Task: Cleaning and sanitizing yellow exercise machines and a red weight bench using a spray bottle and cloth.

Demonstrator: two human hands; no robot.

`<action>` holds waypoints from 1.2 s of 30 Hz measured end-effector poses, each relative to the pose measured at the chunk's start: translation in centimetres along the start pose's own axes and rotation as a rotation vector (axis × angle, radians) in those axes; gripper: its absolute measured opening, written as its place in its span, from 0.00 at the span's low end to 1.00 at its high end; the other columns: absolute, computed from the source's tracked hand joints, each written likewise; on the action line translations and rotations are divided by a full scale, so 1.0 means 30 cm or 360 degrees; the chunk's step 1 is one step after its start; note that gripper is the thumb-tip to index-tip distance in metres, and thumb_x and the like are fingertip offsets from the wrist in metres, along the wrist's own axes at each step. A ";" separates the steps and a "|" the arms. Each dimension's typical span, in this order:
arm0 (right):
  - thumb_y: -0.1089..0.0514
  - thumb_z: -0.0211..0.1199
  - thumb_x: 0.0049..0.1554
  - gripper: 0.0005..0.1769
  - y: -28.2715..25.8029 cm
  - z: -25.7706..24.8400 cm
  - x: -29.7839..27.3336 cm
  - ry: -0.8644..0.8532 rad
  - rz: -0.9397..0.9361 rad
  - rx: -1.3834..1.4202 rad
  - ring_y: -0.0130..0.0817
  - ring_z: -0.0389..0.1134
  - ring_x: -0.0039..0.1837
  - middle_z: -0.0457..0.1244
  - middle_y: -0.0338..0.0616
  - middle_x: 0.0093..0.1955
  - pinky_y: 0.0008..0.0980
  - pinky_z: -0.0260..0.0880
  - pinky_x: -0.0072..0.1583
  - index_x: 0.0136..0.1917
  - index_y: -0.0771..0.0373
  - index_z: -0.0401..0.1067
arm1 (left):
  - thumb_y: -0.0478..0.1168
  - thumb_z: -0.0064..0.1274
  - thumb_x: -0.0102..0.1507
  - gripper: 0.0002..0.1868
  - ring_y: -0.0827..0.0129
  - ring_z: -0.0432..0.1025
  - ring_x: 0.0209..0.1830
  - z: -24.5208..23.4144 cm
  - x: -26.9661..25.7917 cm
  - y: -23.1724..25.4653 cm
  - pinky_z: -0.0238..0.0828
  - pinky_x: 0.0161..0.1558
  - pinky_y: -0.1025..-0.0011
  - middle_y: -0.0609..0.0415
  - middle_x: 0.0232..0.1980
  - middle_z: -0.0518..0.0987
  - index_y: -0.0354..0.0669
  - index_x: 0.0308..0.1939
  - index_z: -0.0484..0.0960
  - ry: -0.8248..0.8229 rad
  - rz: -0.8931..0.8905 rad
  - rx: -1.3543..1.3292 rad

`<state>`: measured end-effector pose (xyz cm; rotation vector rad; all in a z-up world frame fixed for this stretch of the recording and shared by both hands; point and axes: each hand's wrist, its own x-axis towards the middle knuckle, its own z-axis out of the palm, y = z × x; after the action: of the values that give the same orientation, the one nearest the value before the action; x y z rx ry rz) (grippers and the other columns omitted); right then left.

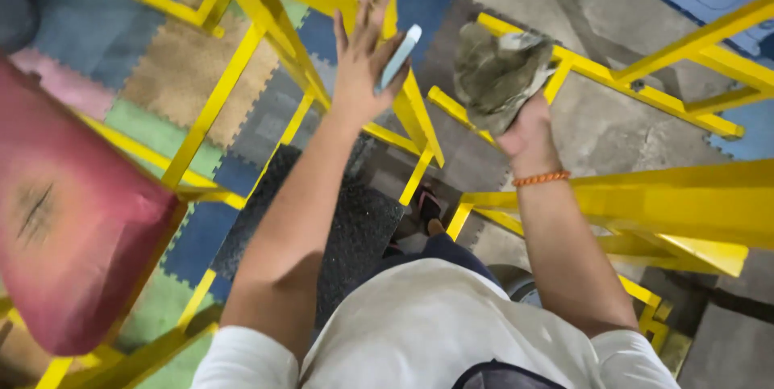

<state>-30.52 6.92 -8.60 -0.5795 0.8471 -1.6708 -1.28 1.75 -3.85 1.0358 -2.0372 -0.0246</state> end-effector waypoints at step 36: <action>0.63 0.76 0.77 0.15 -0.791 0.085 -0.610 0.1200 -0.1677 -0.3904 0.61 0.28 0.79 0.51 0.43 0.82 0.64 0.42 0.75 0.75 0.60 0.86 | 0.39 0.57 0.61 0.20 0.62 0.82 0.37 0.156 0.195 0.918 0.78 0.41 0.69 0.50 0.48 0.86 0.39 0.57 0.79 -0.0827 0.0510 -0.1492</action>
<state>-38.39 26.88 12.49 -2.2158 3.4530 -0.4249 -24.50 14.43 6.82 0.1020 -2.2107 -1.0617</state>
